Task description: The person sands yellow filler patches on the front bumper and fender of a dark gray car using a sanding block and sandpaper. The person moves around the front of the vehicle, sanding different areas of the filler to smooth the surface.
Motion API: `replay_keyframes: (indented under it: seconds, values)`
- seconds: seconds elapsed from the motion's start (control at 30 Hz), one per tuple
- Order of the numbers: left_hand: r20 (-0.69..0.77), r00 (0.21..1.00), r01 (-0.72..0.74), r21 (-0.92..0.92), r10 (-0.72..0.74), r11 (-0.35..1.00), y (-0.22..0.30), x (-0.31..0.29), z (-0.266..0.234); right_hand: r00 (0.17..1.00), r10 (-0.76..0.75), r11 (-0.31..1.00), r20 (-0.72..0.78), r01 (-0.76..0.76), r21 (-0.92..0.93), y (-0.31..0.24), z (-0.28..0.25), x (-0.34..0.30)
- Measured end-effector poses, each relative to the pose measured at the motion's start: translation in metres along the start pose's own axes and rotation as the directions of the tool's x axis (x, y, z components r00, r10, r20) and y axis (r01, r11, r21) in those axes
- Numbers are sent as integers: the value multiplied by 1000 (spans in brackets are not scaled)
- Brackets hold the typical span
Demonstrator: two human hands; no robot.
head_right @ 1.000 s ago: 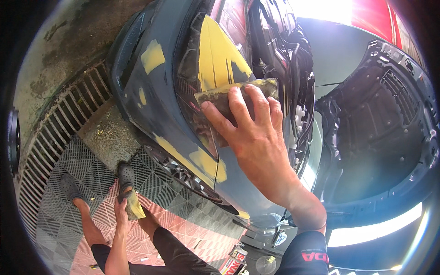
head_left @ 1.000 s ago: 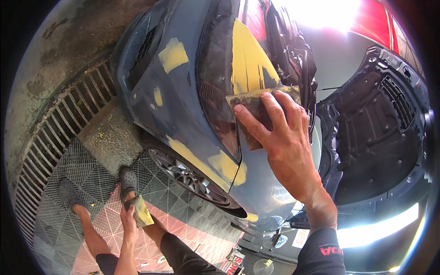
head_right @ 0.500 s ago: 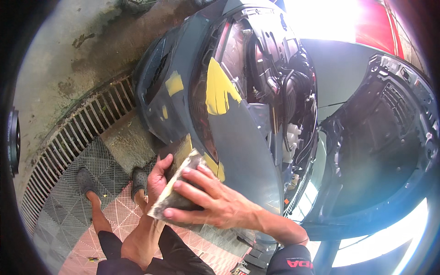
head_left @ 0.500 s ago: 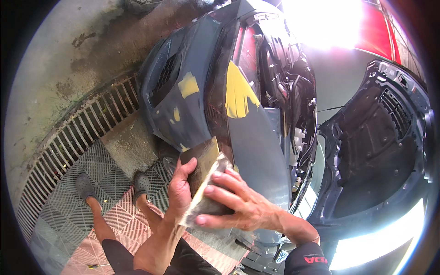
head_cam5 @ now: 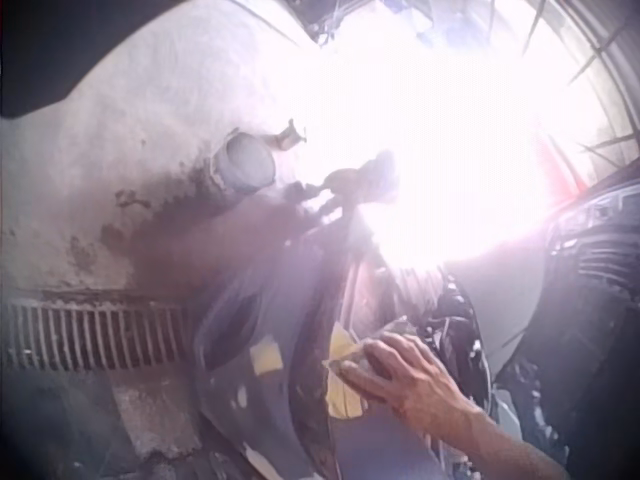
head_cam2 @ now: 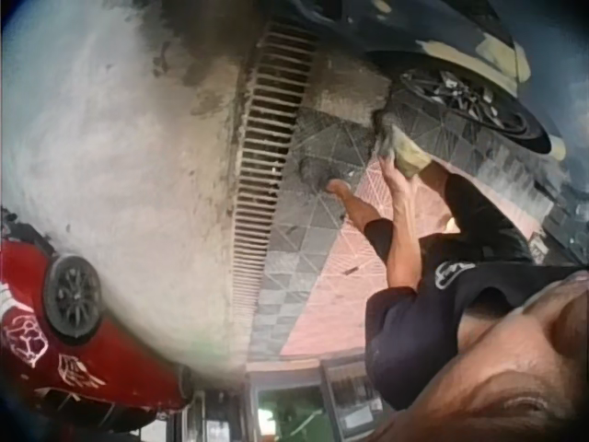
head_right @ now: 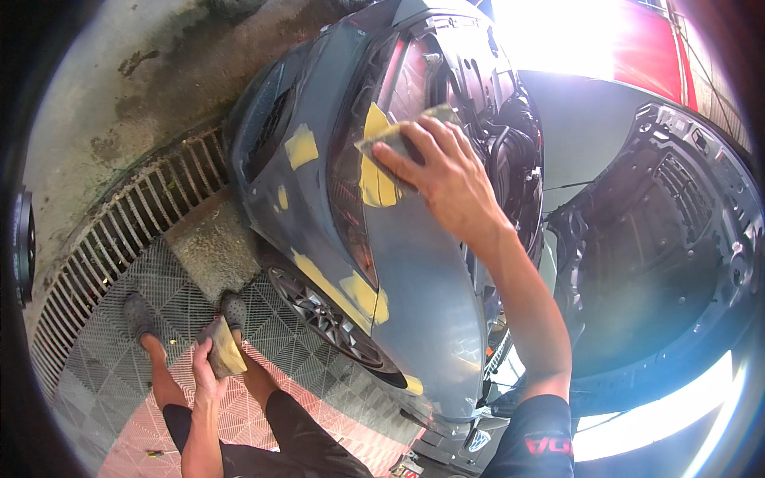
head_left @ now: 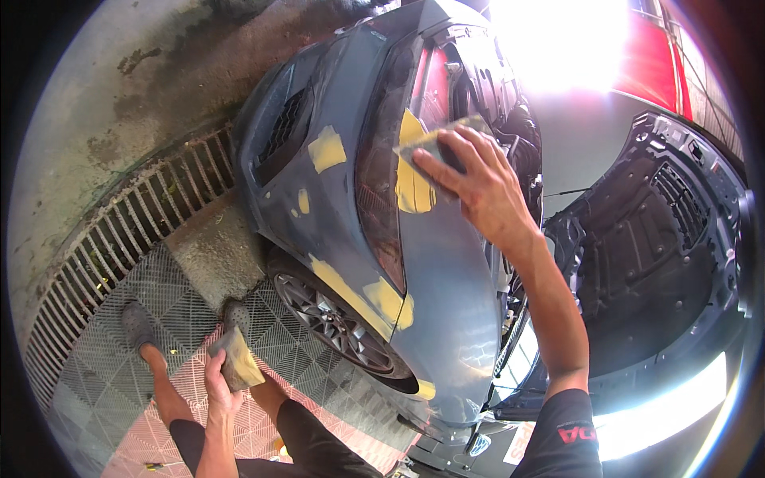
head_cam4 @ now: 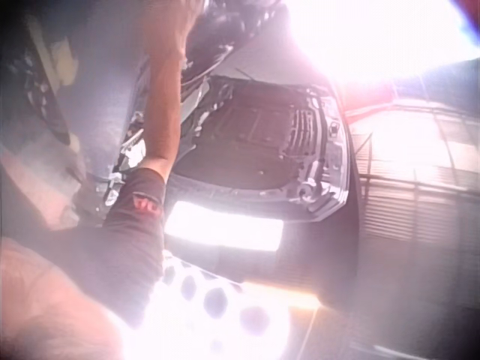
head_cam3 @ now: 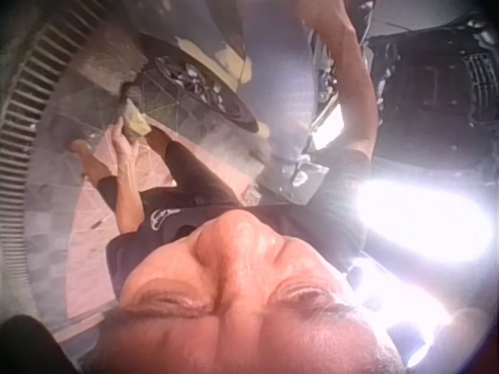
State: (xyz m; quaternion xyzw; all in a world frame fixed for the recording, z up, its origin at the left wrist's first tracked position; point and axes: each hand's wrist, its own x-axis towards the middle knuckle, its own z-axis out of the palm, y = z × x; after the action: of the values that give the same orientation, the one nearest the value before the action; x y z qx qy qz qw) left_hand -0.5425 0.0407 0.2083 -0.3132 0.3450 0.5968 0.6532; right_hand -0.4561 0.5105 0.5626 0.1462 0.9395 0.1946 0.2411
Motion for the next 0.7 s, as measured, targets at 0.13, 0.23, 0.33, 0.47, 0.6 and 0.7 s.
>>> replay_keyframes:
  seconds: [0.13,0.23,0.33,0.47,0.6,0.7]
  values:
    - [-59,998,13,265,3,964,-43,37,-81,1000,-30,998,-4,30,47,16,16,28]
    - [-69,996,-28,393,60,919,-53,55,-86,999,-41,999,-8,41,34,21,26,34]
    - [-32,999,-5,407,20,913,-64,65,-94,999,-54,998,3,54,26,25,27,39]
    - [-23,1000,3,397,6,918,-66,67,-98,998,-58,998,29,58,4,29,28,45]
    - [-42,999,20,412,-3,911,-64,69,-97,998,-21,999,62,19,43,20,30,38]
    - [-55,998,17,402,6,915,-65,66,-88,998,-4,995,70,-4,102,6,23,29]
